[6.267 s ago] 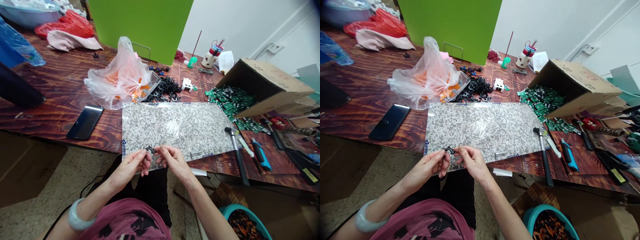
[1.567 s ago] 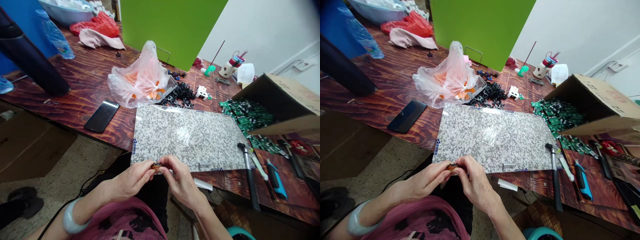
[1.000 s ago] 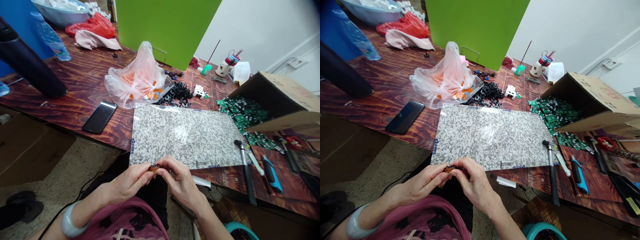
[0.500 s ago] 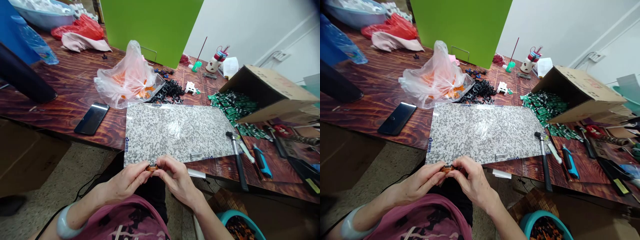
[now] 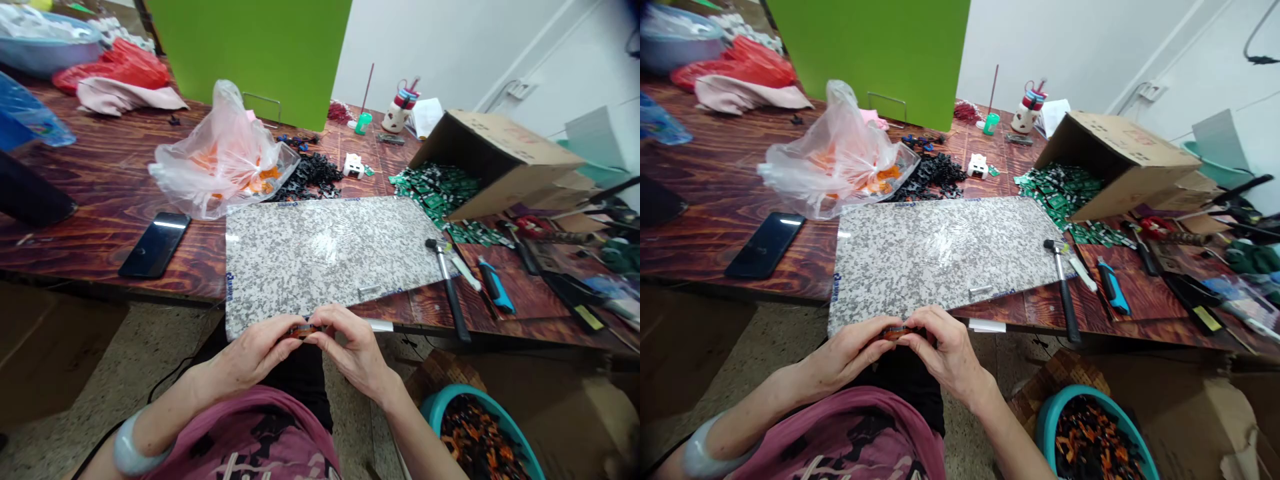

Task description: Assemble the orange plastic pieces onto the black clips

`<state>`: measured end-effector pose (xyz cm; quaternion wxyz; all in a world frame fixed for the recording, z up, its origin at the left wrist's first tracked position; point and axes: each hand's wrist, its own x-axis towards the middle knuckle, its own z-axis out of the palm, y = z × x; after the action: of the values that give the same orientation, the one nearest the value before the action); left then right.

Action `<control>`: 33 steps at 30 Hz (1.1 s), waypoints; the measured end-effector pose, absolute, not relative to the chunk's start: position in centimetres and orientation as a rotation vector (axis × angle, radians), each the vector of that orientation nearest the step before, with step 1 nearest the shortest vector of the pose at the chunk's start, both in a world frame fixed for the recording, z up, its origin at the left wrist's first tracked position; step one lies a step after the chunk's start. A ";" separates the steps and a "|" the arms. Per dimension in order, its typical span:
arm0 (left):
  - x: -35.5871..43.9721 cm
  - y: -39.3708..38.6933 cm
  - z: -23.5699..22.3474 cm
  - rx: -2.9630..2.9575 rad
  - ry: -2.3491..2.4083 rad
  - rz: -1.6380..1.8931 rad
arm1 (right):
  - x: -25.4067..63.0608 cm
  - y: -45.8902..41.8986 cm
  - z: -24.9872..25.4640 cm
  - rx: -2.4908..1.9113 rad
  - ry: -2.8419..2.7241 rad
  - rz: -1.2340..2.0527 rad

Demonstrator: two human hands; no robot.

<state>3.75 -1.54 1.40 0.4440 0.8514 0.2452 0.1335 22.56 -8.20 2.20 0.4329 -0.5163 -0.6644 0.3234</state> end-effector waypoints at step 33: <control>2.9 0.5 -1.9 1.596 1.019 0.774 | 35.3 3.6 1.5 -1.878 -1.598 0.070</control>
<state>2.93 0.54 -1.94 0.5210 0.6661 0.4250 0.3228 35.26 3.63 1.49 0.3310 -0.7185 -0.6111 0.0266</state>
